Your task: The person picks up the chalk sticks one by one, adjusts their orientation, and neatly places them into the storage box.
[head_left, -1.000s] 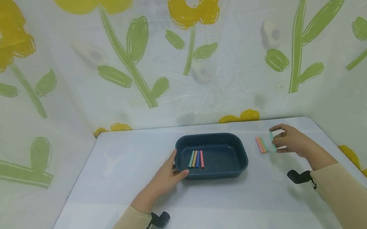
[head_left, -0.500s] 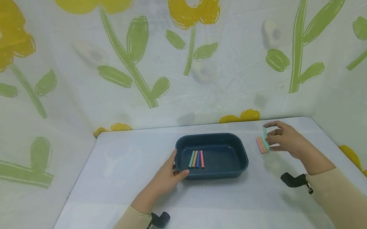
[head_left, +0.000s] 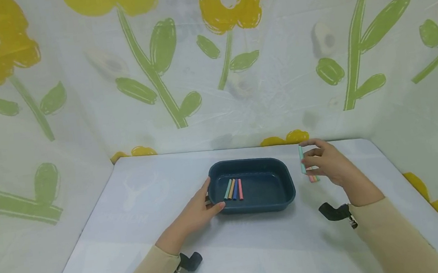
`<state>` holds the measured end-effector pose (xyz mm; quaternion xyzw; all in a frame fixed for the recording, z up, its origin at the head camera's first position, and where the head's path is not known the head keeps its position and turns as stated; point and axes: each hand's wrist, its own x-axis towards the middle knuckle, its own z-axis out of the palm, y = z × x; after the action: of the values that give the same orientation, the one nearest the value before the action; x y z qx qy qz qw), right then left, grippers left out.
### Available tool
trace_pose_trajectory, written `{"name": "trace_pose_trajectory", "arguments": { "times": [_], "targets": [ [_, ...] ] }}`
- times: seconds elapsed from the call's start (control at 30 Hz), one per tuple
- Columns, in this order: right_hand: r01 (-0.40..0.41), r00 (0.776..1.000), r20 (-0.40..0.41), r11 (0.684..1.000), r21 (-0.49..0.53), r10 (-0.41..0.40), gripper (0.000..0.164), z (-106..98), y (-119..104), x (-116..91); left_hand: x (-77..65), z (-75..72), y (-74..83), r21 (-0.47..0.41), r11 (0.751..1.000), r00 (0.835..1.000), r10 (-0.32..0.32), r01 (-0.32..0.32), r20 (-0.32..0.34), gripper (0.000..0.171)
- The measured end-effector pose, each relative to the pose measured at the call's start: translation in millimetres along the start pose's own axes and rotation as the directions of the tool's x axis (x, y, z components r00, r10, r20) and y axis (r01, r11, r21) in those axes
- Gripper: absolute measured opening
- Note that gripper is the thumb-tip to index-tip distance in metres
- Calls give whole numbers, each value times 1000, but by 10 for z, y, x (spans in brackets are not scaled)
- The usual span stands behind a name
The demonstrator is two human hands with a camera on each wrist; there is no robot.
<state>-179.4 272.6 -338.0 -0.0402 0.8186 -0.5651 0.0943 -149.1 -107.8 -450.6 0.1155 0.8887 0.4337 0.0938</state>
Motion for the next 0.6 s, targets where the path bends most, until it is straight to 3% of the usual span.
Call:
{"name": "trace_pose_trajectory", "arguments": {
  "times": [0.6],
  "targets": [
    [-21, 998, 55, 999, 47, 19, 60, 421, -129, 187, -33, -8, 40, 1, 1000, 1000, -2, 2, -1, 94]
  ]
}}
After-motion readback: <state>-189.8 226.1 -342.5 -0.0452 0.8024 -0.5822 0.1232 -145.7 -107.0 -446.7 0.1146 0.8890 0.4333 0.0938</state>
